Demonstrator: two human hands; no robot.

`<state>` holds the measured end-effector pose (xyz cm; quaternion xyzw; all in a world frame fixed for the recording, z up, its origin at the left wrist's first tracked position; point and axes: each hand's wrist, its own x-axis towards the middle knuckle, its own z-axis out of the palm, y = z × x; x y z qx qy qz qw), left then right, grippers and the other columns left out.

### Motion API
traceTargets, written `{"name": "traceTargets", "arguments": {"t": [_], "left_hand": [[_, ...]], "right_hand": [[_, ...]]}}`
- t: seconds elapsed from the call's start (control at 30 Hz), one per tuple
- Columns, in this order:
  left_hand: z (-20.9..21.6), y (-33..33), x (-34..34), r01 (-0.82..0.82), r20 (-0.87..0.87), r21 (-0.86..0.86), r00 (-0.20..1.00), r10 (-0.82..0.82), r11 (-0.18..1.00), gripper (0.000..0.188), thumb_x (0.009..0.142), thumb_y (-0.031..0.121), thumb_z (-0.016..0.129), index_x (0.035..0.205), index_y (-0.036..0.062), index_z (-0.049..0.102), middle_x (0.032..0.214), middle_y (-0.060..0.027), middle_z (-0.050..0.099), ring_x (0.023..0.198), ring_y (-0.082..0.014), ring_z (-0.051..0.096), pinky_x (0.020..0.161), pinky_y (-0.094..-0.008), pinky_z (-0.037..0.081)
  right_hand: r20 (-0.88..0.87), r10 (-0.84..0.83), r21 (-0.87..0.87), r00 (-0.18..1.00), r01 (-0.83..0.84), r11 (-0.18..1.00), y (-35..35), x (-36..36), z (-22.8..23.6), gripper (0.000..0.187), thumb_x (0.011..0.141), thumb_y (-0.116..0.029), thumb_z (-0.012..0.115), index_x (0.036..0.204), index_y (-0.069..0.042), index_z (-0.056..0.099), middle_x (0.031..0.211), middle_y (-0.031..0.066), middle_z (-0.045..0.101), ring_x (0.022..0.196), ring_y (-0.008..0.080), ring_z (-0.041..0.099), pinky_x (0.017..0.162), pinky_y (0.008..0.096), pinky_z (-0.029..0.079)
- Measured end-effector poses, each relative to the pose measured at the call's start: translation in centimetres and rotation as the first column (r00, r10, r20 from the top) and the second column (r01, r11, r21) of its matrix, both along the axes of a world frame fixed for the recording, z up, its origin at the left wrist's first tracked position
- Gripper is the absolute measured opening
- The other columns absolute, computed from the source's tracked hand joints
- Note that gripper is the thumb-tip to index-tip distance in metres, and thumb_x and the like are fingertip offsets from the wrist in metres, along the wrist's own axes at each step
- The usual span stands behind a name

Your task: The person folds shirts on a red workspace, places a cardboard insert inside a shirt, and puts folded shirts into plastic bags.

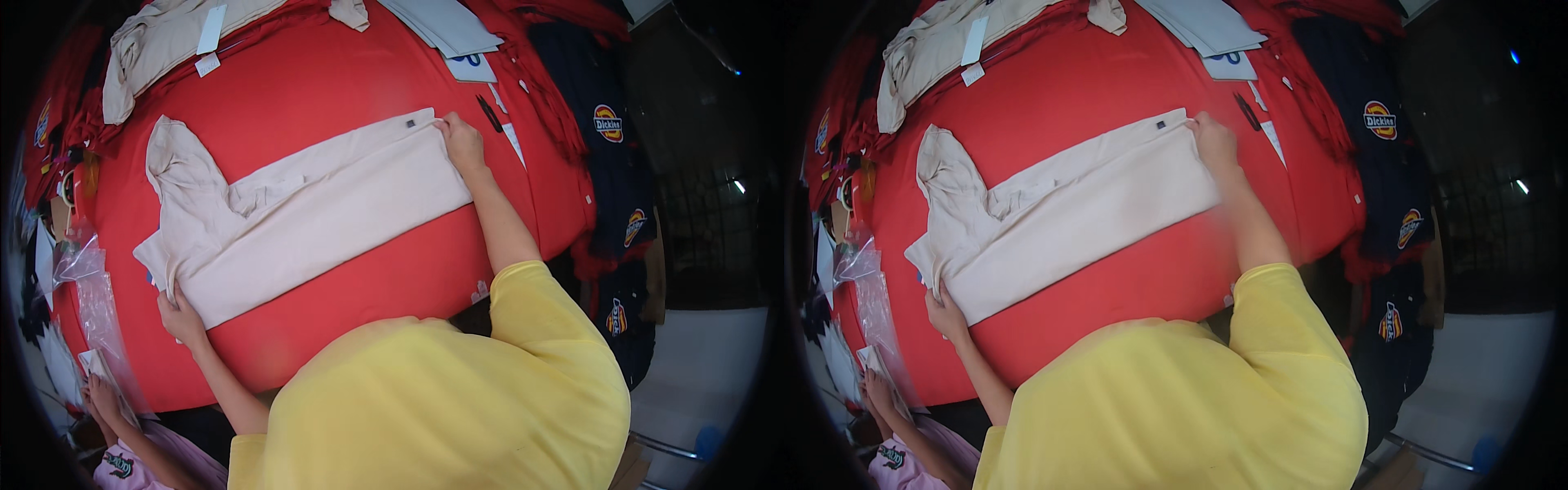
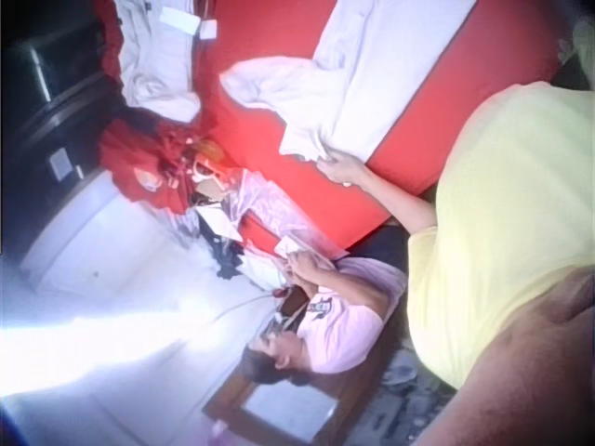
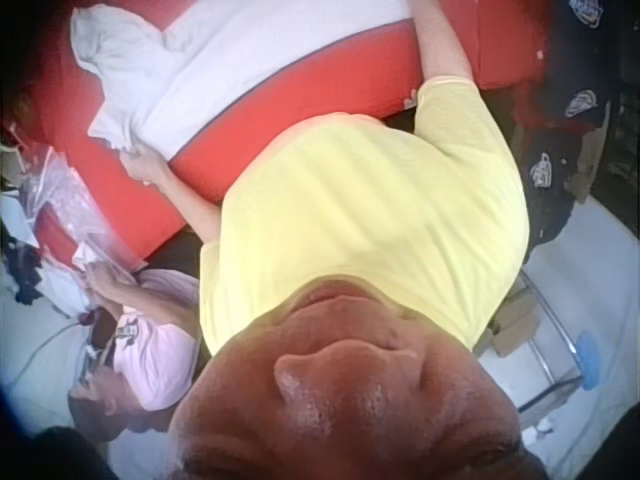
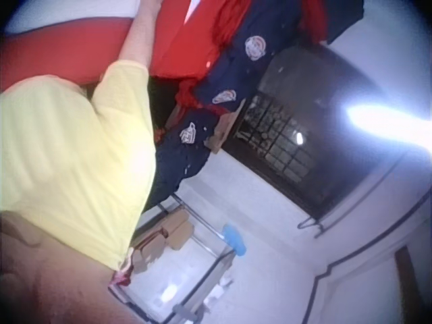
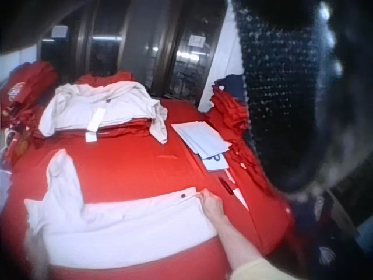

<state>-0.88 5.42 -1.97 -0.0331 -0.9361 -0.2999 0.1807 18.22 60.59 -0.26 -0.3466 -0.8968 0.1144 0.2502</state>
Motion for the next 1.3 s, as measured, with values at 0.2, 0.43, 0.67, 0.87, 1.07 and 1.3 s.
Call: {"name": "traceTargets", "arguments": {"t": [0.2, 0.43, 0.67, 0.87, 1.07, 1.3], "left_hand": [[-0.7, 0.1, -0.1, 0.027, -0.065, 0.005, 0.998, -0.027, 1.0, 0.025, 0.091, 0.025, 0.06, 0.095, 0.0001, 0.061, 0.079, -0.0135, 0.061, 0.069, -0.0263, 0.058, 0.063, -0.037, 0.045], [-0.9, 0.0, 0.1, -0.023, -0.073, 0.022, 0.997, 0.024, 0.999, 0.023, 0.09, 0.023, 0.061, 0.093, -0.0003, 0.06, 0.076, -0.0119, 0.058, 0.065, -0.0217, 0.054, 0.062, -0.0337, 0.044], [-0.5, 0.3, -0.1, 0.04, -0.098, 0.042, 0.995, -0.036, 0.998, 0.023, 0.09, 0.022, 0.06, 0.09, -0.0006, 0.059, 0.076, -0.0132, 0.058, 0.065, -0.0242, 0.055, 0.062, -0.0353, 0.044], [-1.0, -0.1, -0.4, 0.038, -0.069, -0.028, 0.997, -0.04, 0.999, 0.023, 0.09, 0.022, 0.06, 0.09, -0.0011, 0.058, 0.078, -0.0154, 0.058, 0.067, -0.0267, 0.055, 0.064, -0.0364, 0.044], [-0.8, -0.3, -0.3, 0.04, -0.043, -0.051, 0.998, -0.042, 0.998, 0.022, 0.09, 0.021, 0.059, 0.094, -0.0004, 0.059, 0.085, -0.016, 0.059, 0.076, -0.0297, 0.058, 0.069, -0.038, 0.044], [4.3, 9.0, 1.8, 0.19, -0.363, -0.177, 0.9, -0.244, 0.966, 0.034, 0.082, 0.009, 0.062, 0.115, 0.0051, 0.059, 0.117, -0.0157, 0.058, 0.117, -0.0339, 0.047, 0.102, -0.0449, 0.033]], "right_hand": [[-0.298, -0.071, -0.049, 0.952, 0.058, 0.997, 4.5, 0.8, -2.6, 0.026, 0.088, -0.024, 0.064, 0.084, 0.001, 0.057, 0.068, 0.0139, 0.061, 0.058, 0.0238, 0.058, 0.056, 0.0367, 0.045], [-0.122, -0.35, -0.337, 0.929, 0.293, 0.895, 1.8, 9.4, 1.8, 0.018, 0.088, -0.019, 0.063, 0.094, -0.002, 0.063, 0.076, 0.0161, 0.063, 0.066, 0.0235, 0.062, 0.064, 0.0372, 0.048], [-0.142, 0.16, -0.222, 0.977, -0.189, 0.957, -0.8, 3.9, 0.7, 0.024, 0.086, -0.014, 0.061, 0.108, -0.006, 0.065, 0.101, 0.0143, 0.06, 0.093, 0.0289, 0.061, 0.083, 0.0356, 0.047], [-0.112, 0.04, -0.413, 0.993, -0.083, 0.907, 3.0, 2.2, -0.1, 0.018, 0.081, -0.017, 0.067, 0.085, 0.0, 0.063, 0.084, 0.0139, 0.065, 0.081, 0.026, 0.063, 0.074, 0.0354, 0.047], [-0.057, 0.004, -0.332, 0.998, -0.022, 0.943, 5.3, 3.0, 0.0, 0.019, 0.08, -0.017, 0.068, 0.084, 0.001, 0.064, 0.081, 0.0133, 0.066, 0.076, 0.0232, 0.063, 0.071, 0.0347, 0.047], [-0.146, 0.058, -0.473, 0.988, -0.122, 0.873, 3.7, 3.5, 2.8, 0.023, 0.08, -0.02, 0.067, 0.083, 0.002, 0.063, 0.08, 0.0126, 0.066, 0.076, 0.0208, 0.062, 0.071, 0.034, 0.047]]}}
